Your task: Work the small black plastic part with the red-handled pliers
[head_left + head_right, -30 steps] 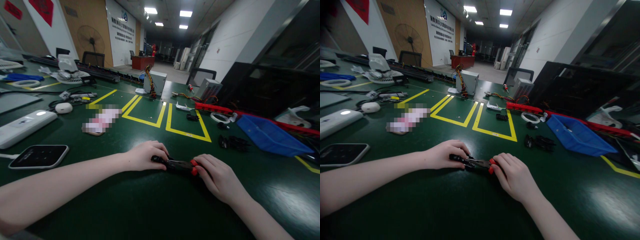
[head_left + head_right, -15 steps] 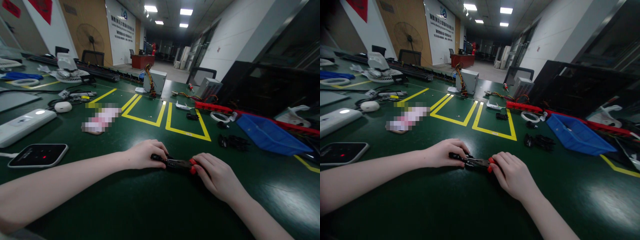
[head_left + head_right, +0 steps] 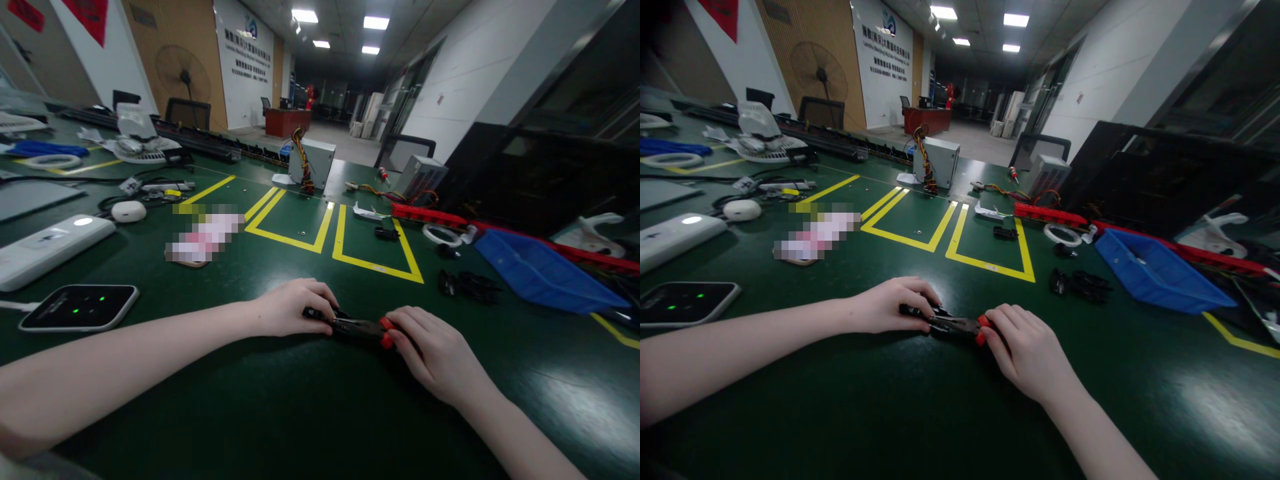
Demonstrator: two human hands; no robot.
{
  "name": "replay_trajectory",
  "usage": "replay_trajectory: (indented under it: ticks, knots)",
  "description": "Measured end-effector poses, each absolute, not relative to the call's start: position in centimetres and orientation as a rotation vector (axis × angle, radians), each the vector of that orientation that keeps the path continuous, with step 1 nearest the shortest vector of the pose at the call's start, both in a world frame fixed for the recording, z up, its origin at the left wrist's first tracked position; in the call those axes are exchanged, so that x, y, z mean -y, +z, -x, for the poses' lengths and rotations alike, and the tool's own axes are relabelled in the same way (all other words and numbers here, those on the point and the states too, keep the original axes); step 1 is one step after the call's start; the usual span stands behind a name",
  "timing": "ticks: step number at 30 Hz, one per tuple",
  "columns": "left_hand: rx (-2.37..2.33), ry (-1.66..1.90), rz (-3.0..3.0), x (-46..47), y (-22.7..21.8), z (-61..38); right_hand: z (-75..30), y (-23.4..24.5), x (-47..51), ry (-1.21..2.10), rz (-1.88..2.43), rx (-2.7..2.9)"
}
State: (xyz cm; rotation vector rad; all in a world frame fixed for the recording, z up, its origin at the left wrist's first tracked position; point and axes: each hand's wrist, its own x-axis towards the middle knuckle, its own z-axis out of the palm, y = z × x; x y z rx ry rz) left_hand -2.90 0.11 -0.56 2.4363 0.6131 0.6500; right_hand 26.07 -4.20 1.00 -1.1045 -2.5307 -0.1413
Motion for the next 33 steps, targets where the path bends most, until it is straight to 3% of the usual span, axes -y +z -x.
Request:
replay_trajectory:
  ticks: [33]
  knots:
    - [-0.638,0.623,-2.409,0.01,-0.18,2.77,-25.75,0.88,4.2,-0.311,1.031,2.498]
